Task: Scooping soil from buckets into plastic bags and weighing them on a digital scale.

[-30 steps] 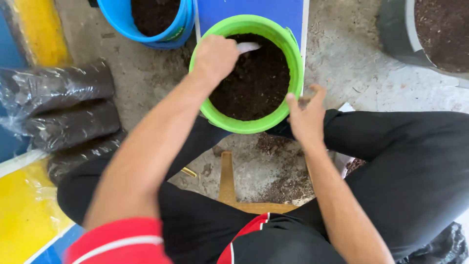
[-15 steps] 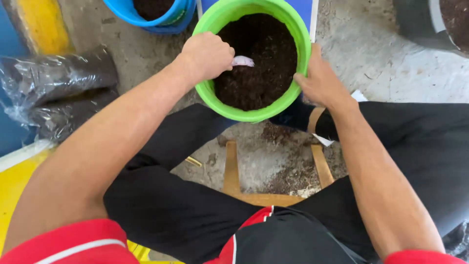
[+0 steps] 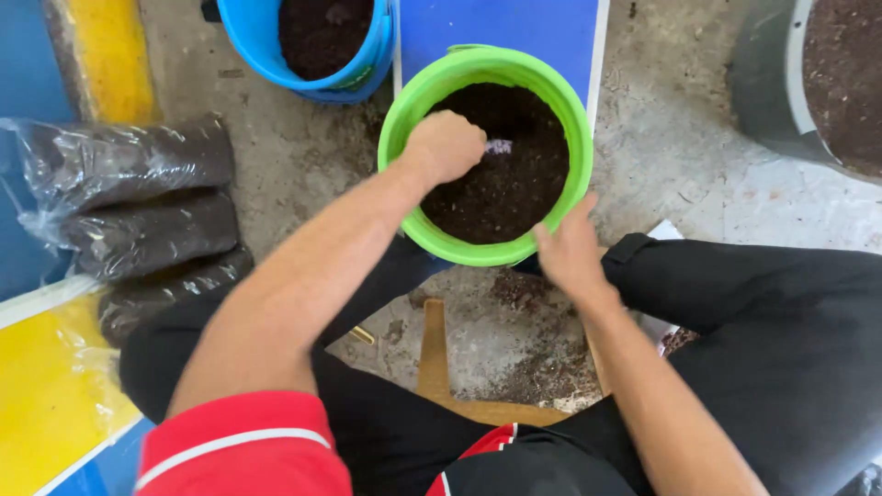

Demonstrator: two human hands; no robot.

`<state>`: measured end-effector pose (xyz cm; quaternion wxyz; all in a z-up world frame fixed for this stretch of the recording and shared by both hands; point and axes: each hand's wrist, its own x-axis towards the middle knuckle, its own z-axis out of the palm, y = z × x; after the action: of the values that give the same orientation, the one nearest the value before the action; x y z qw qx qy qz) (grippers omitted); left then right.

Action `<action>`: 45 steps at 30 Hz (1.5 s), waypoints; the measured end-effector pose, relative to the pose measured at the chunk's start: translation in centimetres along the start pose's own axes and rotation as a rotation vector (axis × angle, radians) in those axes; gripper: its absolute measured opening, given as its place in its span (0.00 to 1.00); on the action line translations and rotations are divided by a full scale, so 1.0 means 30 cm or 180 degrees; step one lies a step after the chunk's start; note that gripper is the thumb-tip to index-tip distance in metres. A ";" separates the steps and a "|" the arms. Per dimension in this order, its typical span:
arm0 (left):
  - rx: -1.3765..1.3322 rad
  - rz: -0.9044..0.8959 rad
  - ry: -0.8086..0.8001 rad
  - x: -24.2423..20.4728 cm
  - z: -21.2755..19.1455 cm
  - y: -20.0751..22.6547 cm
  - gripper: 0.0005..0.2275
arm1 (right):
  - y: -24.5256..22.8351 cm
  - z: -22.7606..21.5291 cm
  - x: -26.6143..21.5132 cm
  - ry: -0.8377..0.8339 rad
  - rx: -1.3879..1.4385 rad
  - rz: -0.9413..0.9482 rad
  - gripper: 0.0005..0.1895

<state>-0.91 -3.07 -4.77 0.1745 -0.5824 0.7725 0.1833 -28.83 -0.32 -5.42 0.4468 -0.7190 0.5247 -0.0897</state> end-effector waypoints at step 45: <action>-0.0675 -0.0702 0.0622 -0.427 -0.491 0.051 0.08 | -0.046 -0.035 0.046 0.0252 0.0617 -0.1247 0.49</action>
<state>0.12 0.88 14.37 0.0553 -0.6938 0.6936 0.1860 -27.92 -1.98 -4.27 0.4670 -0.7568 0.3811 -0.2529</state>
